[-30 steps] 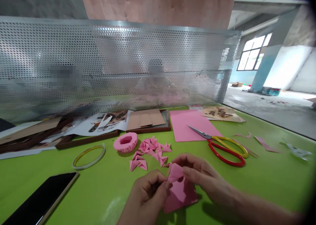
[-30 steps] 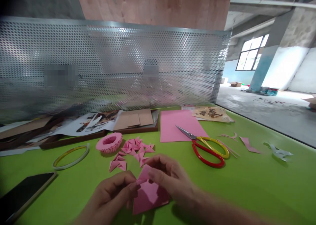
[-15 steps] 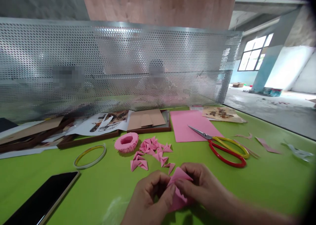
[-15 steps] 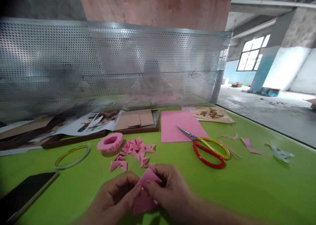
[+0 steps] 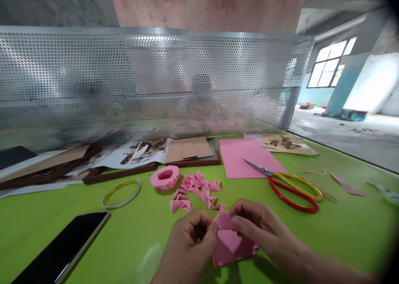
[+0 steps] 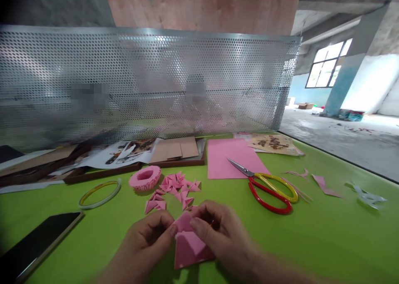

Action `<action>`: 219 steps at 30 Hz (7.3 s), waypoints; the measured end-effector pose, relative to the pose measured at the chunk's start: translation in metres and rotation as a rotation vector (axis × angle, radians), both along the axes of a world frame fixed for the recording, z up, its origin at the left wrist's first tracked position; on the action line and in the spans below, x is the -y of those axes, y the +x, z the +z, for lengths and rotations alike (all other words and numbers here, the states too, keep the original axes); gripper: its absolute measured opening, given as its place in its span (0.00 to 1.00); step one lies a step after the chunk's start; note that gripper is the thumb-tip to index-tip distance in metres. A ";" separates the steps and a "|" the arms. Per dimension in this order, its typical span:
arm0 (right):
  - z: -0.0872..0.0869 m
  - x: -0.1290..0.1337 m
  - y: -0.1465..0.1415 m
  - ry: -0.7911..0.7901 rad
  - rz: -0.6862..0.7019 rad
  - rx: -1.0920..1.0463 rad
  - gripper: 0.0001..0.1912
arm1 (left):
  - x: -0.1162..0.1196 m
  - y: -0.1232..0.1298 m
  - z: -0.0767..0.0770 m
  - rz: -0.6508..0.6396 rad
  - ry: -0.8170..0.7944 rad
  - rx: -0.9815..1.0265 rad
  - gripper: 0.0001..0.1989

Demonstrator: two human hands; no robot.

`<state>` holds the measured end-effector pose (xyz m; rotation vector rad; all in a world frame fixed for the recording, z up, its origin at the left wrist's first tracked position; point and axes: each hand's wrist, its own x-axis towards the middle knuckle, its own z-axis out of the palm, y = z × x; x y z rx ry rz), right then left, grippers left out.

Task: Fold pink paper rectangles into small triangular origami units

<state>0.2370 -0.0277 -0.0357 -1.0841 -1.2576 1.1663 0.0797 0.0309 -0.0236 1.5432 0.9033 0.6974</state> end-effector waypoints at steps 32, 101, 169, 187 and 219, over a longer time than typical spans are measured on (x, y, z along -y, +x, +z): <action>-0.005 -0.004 -0.011 -0.092 -0.002 0.017 0.20 | 0.002 0.005 0.002 -0.063 -0.182 0.101 0.13; -0.005 -0.006 -0.007 0.253 -0.273 0.179 0.17 | 0.003 0.005 -0.010 -0.166 0.384 0.052 0.13; 0.011 -0.021 -0.001 0.096 -0.276 0.110 0.15 | -0.023 0.007 -0.010 -0.195 -0.333 0.284 0.21; -0.013 -0.043 -0.005 0.044 -0.095 0.050 0.10 | -0.024 0.007 -0.004 -0.073 0.114 -0.091 0.13; -0.001 -0.035 -0.002 0.176 -0.156 0.288 0.04 | -0.026 0.004 -0.005 -0.043 -0.316 0.184 0.15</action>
